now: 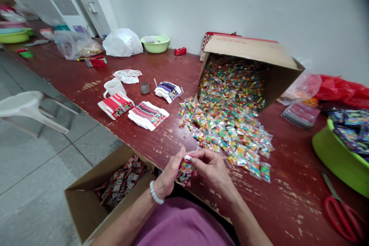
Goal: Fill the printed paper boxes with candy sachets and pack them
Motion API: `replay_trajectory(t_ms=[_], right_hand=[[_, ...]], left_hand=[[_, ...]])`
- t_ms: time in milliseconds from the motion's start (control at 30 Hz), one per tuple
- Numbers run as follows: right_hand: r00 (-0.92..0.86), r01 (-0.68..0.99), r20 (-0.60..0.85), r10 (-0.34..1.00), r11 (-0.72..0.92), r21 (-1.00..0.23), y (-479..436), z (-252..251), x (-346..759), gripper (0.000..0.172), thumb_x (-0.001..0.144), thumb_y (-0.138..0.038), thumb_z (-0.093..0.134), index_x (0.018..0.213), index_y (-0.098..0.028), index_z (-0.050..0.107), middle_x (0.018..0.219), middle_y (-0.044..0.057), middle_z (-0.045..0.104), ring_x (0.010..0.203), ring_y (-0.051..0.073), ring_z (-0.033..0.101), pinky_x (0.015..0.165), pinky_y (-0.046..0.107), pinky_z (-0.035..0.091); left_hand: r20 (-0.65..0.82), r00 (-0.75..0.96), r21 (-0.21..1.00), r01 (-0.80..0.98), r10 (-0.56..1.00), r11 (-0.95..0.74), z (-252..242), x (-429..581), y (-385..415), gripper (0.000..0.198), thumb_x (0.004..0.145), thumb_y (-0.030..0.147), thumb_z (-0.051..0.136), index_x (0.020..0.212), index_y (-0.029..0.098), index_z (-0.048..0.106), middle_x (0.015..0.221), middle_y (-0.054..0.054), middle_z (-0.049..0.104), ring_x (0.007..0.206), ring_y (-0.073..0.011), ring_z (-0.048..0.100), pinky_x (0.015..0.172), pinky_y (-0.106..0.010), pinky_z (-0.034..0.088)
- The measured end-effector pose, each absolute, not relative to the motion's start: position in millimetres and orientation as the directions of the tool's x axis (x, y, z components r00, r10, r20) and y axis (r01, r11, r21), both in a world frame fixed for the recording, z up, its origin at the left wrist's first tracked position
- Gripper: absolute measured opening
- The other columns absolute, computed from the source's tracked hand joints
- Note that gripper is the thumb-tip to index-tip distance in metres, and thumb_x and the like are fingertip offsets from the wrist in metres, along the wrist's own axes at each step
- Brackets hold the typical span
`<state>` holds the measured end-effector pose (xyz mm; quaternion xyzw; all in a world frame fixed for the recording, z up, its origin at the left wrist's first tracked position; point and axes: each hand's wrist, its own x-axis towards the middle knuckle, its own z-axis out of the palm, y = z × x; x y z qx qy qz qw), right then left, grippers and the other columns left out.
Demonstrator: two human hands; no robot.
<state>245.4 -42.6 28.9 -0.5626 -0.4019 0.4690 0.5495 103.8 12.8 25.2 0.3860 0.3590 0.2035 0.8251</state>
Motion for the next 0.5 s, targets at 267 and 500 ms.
replay_trajectory(t_ms=[267,500], right_hand=[[0.107,0.422,0.29,0.951,0.221,-0.879,-52,38,243,0.015,0.085,-0.027,0.07,0.1,-0.025,0.072,0.104,0.006,0.071,0.098,0.023,0.063,0.089,0.038,0.049],[0.208,0.074,-0.042,0.977,-0.059,-0.996,-56,31,234,0.02,0.09,-0.039,0.063,0.085,-0.02,0.068,0.08,0.003,0.068,0.066,0.016,0.063,0.066,0.029,0.052]], left_hand=[[-0.536,0.605,0.658,-0.138,0.589,0.74,24,100,14,0.034,0.083,0.046,0.064,0.095,0.015,0.071,0.061,0.001,0.062,0.044,-0.0124,0.056,0.038,-0.021,0.041],[-0.519,0.639,0.697,-0.07,0.569,0.714,28,98,9,0.047,0.087,0.052,0.055,0.115,0.017,0.067,0.066,-0.004,0.067,0.047,-0.0154,0.06,0.039,-0.022,0.045]])
